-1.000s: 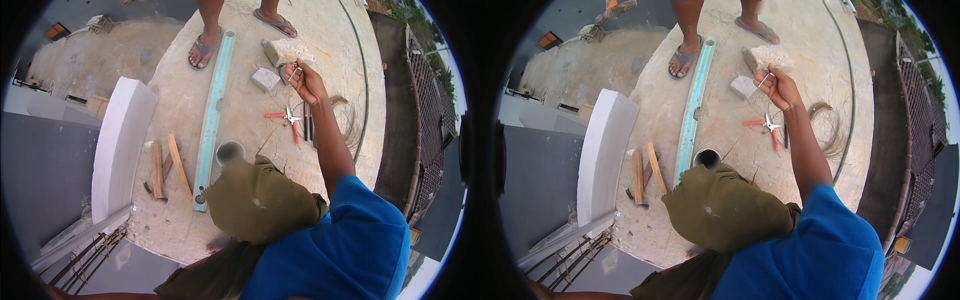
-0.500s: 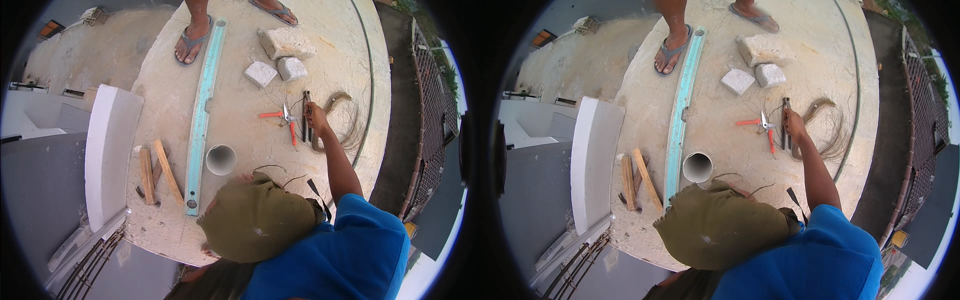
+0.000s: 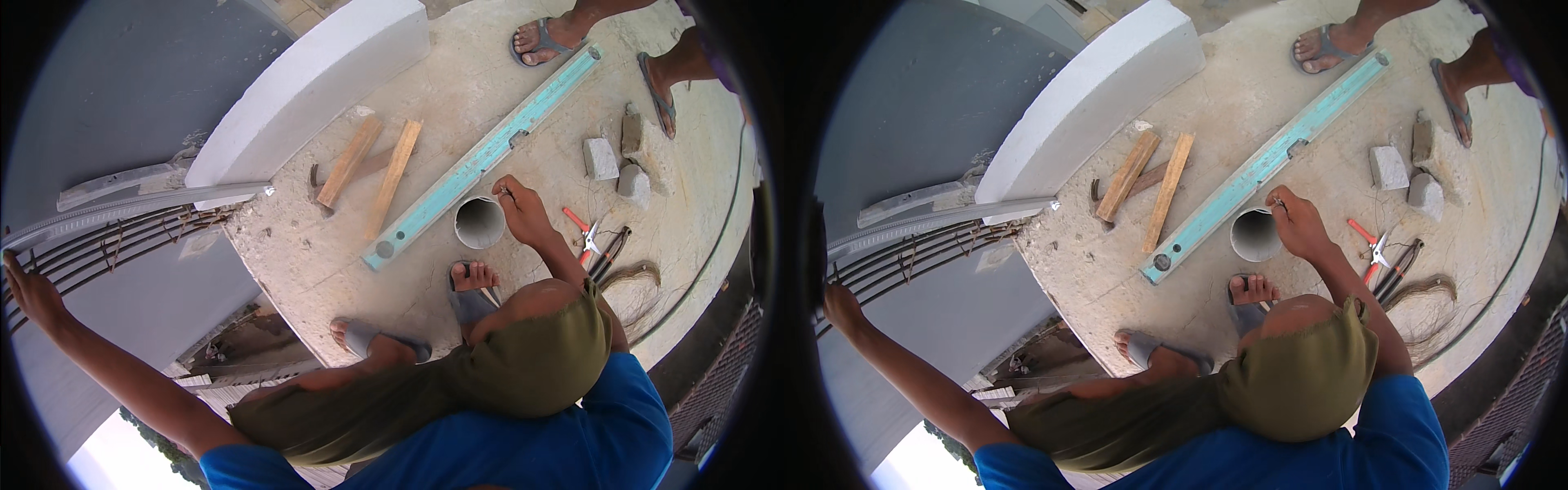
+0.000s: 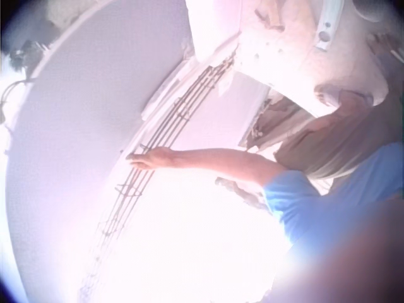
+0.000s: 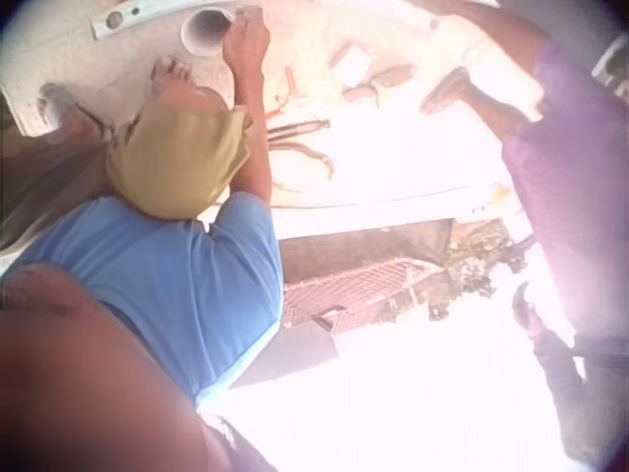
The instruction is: The person positions a white plastic conduit against a gray wall and secures it using wooden blocks and nails. They use a hammer to drive nails into the blocks and a spirit level to check alignment.
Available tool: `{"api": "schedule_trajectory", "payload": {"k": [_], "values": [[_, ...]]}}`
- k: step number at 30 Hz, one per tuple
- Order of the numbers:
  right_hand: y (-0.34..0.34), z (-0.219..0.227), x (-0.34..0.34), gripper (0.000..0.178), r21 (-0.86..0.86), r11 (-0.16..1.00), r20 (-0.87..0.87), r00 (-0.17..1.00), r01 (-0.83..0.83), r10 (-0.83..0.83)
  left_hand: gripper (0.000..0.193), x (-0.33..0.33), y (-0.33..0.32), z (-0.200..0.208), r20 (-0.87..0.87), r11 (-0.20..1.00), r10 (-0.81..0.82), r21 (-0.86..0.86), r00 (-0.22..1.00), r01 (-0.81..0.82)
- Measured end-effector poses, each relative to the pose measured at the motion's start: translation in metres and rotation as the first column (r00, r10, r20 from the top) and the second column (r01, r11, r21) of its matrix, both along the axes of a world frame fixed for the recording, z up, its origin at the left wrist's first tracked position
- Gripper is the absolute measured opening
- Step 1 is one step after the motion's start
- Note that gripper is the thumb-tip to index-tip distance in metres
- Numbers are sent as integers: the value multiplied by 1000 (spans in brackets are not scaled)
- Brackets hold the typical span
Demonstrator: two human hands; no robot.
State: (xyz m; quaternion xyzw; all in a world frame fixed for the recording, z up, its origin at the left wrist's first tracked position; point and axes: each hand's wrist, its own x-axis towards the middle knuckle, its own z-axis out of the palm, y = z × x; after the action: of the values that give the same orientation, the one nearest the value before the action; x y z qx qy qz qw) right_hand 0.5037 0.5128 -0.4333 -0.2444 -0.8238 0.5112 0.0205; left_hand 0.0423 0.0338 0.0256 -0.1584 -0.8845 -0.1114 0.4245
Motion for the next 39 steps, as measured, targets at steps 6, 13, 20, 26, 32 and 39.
{"api": "schedule_trajectory", "payload": {"k": [6,13,20,26,32,39], "values": [[-67,27,-183,22,572,645,46,805,-507,592,57,18,22,-4,61,986,-83,152,995,73],[-100,-16,-262,16,543,388,402,636,-744,659,52,22,21,-4,181,875,-344,419,921,244],[-86,-18,-255,47,433,251,512,465,-866,722,38,35,13,7,168,922,-316,289,934,259],[-73,2,-264,47,571,236,458,543,-787,703,35,22,34,13,102,909,-355,270,929,318],[-76,20,-267,46,667,77,461,491,-741,739,36,32,23,5,118,907,-269,365,956,210],[-67,82,-254,44,785,34,371,513,-619,774,37,21,24,11,22,911,-319,282,947,300]]}}
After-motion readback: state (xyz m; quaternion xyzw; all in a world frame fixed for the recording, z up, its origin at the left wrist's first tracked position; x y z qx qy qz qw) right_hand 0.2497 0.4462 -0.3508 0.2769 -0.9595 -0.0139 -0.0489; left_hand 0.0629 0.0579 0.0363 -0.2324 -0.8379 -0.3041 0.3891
